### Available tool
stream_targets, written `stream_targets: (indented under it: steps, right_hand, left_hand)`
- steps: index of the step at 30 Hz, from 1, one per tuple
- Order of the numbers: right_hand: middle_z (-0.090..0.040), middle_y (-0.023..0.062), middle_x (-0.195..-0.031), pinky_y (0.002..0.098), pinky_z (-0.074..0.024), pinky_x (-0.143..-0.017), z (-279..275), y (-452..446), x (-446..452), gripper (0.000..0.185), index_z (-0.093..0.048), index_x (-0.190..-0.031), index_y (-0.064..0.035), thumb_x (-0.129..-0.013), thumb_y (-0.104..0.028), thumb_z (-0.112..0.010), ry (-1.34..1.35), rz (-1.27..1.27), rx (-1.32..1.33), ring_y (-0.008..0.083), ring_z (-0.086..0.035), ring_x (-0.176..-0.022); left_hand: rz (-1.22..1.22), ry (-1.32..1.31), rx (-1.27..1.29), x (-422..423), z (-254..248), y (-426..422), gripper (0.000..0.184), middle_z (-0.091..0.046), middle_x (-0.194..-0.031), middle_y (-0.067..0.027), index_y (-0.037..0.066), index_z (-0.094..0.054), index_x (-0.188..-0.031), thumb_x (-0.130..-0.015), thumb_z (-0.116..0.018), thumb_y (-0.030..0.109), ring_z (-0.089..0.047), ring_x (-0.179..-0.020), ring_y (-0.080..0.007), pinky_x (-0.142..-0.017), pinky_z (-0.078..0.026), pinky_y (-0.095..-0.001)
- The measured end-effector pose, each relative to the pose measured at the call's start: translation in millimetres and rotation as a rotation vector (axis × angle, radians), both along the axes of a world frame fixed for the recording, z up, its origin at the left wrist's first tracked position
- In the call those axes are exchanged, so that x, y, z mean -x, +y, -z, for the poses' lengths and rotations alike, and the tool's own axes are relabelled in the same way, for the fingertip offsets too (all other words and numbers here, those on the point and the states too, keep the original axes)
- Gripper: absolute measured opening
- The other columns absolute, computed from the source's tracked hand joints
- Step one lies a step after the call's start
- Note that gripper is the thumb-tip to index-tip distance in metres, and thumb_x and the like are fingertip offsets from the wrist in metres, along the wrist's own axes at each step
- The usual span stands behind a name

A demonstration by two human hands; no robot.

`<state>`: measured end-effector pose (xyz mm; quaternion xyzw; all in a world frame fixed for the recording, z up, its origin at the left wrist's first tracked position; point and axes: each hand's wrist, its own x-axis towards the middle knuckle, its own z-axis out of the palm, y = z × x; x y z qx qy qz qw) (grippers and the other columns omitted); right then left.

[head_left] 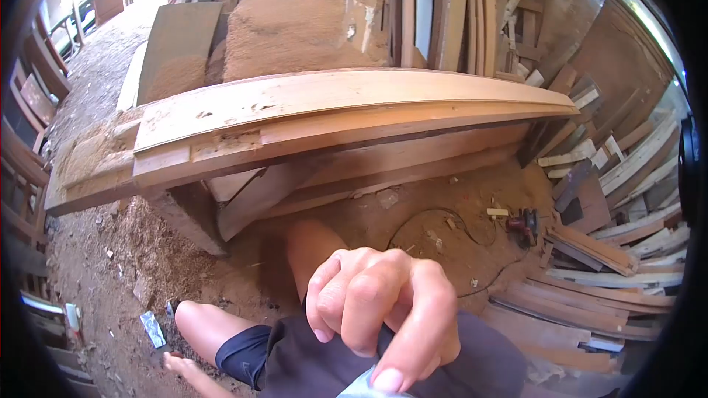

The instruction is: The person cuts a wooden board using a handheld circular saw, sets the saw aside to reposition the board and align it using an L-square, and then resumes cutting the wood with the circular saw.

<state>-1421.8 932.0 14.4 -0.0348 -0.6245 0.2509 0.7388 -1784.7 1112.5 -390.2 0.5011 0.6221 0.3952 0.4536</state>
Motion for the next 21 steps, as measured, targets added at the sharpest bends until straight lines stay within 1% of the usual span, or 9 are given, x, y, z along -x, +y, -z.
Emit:
stream_targets:
  steps: [2, 4, 8, 12, 13, 14, 16, 18, 21]
  right_hand:
    - [-0.064, 0.0082, -0.085, 0.0351, -0.0533, -0.063, 2, 1, 3, 0.009, -0.074, -0.105, -0.0131, -0.103, -0.019, -0.068, -0.082, 0.032, 0.041, 0.0138, -0.047, -0.051]
    - [-0.062, 0.0074, -0.079, 0.0337, -0.0469, -0.054, 5, 10, 6, 0.025, -0.082, -0.101, -0.0039, -0.097, -0.026, -0.07, -0.027, 0.077, -0.081, 0.0181, -0.054, -0.059]
    - [-0.065, 0.0127, -0.085, 0.0324, -0.0476, -0.053, 8, 19, 19, 0.016, -0.082, -0.098, -0.0049, -0.091, -0.019, -0.08, 0.075, 0.092, -0.246, 0.0169, -0.052, -0.054]
    - [-0.066, 0.0126, -0.088, 0.0389, -0.0518, -0.06, -1, 3, -13, 0.019, -0.08, -0.101, -0.0084, -0.091, -0.024, -0.078, -0.174, -0.028, -0.127, 0.0191, -0.055, -0.057]
    - [-0.065, 0.0081, -0.087, 0.0342, -0.0547, -0.063, 2, -2, -17, 0.009, -0.078, -0.099, -0.0138, -0.101, -0.019, -0.07, -0.233, 0.121, -0.102, 0.0142, -0.049, -0.053]
    - [-0.064, 0.0058, -0.075, 0.0349, -0.0538, -0.06, 1, 1, -21, 0.013, -0.084, -0.09, -0.0053, -0.088, -0.012, -0.072, -0.192, 0.19, -0.1, 0.0174, -0.054, -0.059]
    - [-0.064, 0.005, -0.078, 0.0361, -0.0532, -0.062, 13, 9, -22, 0.016, -0.083, -0.094, -0.0073, -0.081, -0.009, -0.074, -0.059, 0.786, 0.022, 0.0199, -0.057, -0.065]
    - [-0.064, 0.005, -0.083, 0.0387, -0.0531, -0.068, 11, 12, -64, 0.026, -0.081, -0.102, -0.0087, -0.077, -0.011, -0.077, -0.522, 1.382, 0.104, 0.0242, -0.061, -0.075]
    - [-0.064, 0.0071, -0.095, 0.0459, -0.0505, -0.085, 17, 43, -91, 0.032, -0.078, -0.107, -0.0099, -0.076, -0.014, -0.079, -0.841, 1.503, 0.22, 0.0286, -0.062, -0.092]
  left_hand:
    - [0.113, 0.091, 0.102, -16, 42, -23, 0.036, -0.066, -0.118, -0.0075, 0.0, -0.062, -0.135, -0.103, -0.067, 0.016, -0.064, -0.107, -0.0199, -0.102, -0.053, -0.0429]
    - [0.222, 0.183, 0.163, -30, 71, -41, 0.038, -0.066, -0.119, -0.0081, 0.0, -0.062, -0.136, -0.102, -0.067, 0.016, -0.064, -0.107, -0.0201, -0.102, -0.054, -0.0424]
    - [0.36, 0.325, 0.22, -51, 100, -54, 0.04, -0.067, -0.12, -0.0092, -0.002, -0.061, -0.137, -0.101, -0.068, 0.015, -0.065, -0.108, -0.0206, -0.101, -0.054, -0.0414]
    - [0.421, 0.423, 0.253, -56, 116, -58, 0.043, -0.068, -0.122, -0.0104, -0.003, -0.061, -0.138, -0.099, -0.069, 0.013, -0.066, -0.108, -0.021, -0.099, -0.055, -0.0404]
    - [0.437, 0.439, 0.26, -55, 118, -57, 0.044, -0.068, -0.122, -0.0107, -0.003, -0.06, -0.139, -0.099, -0.07, 0.013, -0.066, -0.108, -0.0212, -0.099, -0.055, -0.0402]
    - [0.451, 0.45, 0.269, -56, 119, -56, 0.044, -0.068, -0.122, -0.0109, -0.003, -0.06, -0.139, -0.099, -0.07, 0.013, -0.067, -0.108, -0.0213, -0.099, -0.055, -0.04]
    - [0.468, 0.478, 0.285, -57, 113, -56, 0.046, -0.069, -0.123, -0.0115, -0.004, -0.06, -0.139, -0.098, -0.071, 0.012, -0.067, -0.108, -0.0215, -0.098, -0.055, -0.0395]
    - [0.495, 0.505, 0.295, -52, 115, -51, 0.047, -0.069, -0.123, -0.0121, -0.004, -0.06, -0.14, -0.097, -0.071, 0.012, -0.067, -0.108, -0.0217, -0.098, -0.055, -0.039]
    - [0.541, 0.54, 0.316, -36, 104, -47, 0.049, -0.07, -0.124, -0.013, -0.005, -0.059, -0.141, -0.096, -0.072, 0.011, -0.068, -0.108, -0.0221, -0.097, -0.056, -0.0383]
